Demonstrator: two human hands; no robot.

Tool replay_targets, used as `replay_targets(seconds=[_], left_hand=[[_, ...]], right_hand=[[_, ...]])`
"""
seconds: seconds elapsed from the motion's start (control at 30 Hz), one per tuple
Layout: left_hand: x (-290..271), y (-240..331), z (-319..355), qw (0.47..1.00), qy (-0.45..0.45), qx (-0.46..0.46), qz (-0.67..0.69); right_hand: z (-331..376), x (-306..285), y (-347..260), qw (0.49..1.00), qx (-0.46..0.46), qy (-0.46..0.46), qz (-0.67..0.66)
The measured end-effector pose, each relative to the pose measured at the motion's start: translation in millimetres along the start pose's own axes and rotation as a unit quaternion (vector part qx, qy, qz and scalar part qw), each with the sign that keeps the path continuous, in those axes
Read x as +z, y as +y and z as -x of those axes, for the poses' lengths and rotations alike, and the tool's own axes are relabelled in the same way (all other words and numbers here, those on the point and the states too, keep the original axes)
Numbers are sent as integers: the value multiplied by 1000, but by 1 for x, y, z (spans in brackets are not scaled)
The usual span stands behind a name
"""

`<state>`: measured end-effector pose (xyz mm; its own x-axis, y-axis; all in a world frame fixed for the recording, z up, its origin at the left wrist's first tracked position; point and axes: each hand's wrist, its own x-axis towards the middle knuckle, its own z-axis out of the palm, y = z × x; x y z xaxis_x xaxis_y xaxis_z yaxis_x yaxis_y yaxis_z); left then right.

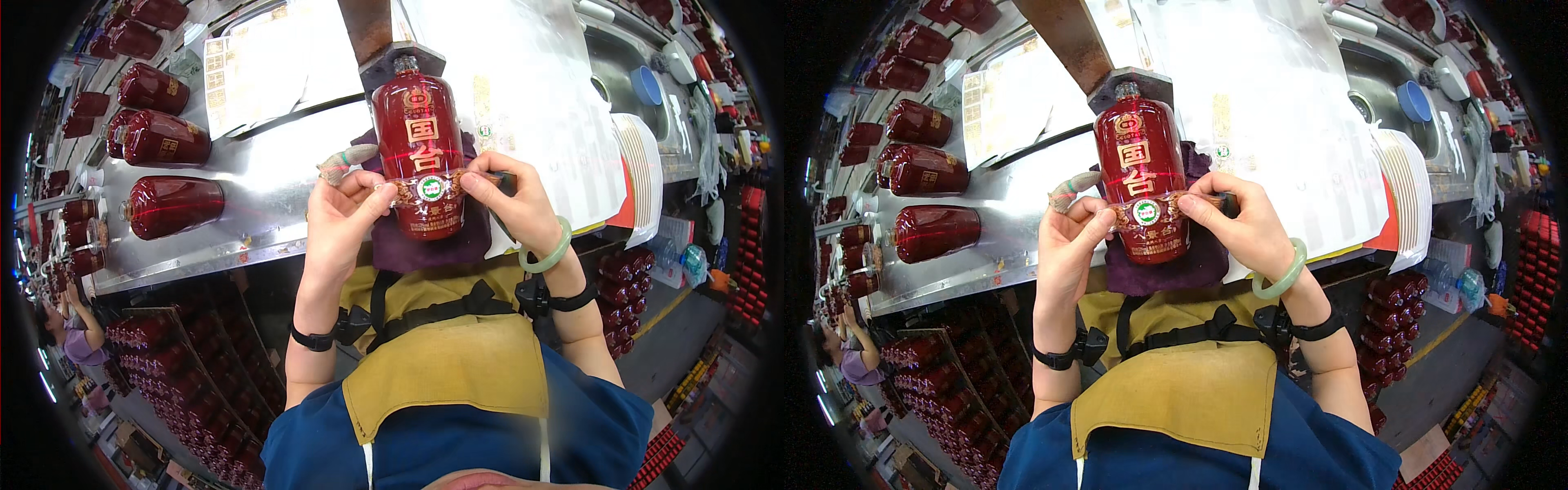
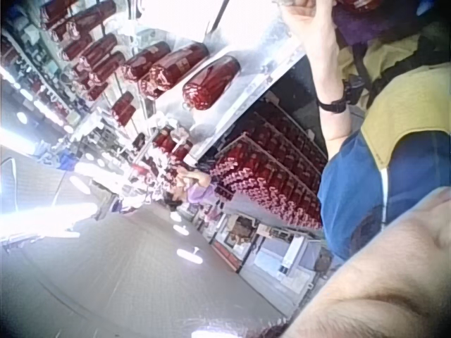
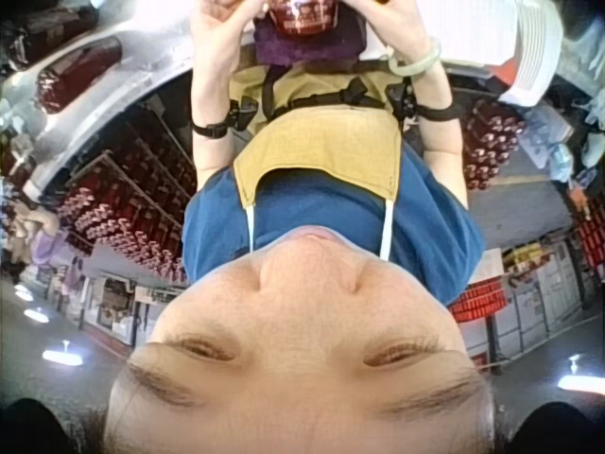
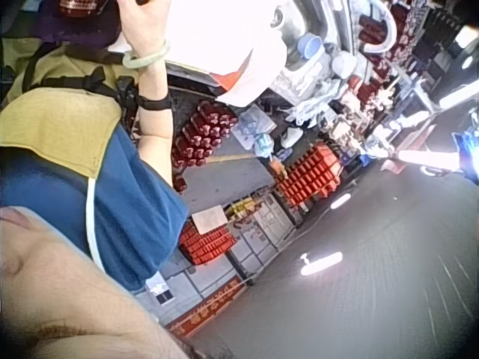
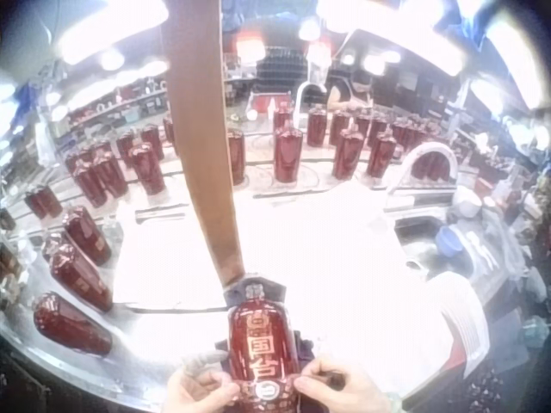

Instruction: Manually applying decorative labels and gold foil seals to red liquor bottles at a production line workstation.

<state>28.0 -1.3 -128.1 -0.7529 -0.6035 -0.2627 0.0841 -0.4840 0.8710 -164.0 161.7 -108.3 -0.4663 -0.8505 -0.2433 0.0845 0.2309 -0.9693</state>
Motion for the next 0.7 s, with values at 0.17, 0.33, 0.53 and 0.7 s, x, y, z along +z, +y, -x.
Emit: replay_targets(seconds=[0.17, 0.33, 0.53, 0.7], left_hand=[[0, 0, 0, 1000, 5, -4, -1], [0, 1, 0, 1000, 0, 2, -2], [0, -1, 1, 1000, 0, 8, 2], [1, 1, 1, 1000, -7, 16, -4]], right_hand=[[0, 0, -2, 1000, 1, 1, -3], [0, 0, -1, 1000, 8, 1, -1], [0, 0, 1, 1000, -2, 5, 5], [0, -1, 0, 1000, 1, 3, 4]])
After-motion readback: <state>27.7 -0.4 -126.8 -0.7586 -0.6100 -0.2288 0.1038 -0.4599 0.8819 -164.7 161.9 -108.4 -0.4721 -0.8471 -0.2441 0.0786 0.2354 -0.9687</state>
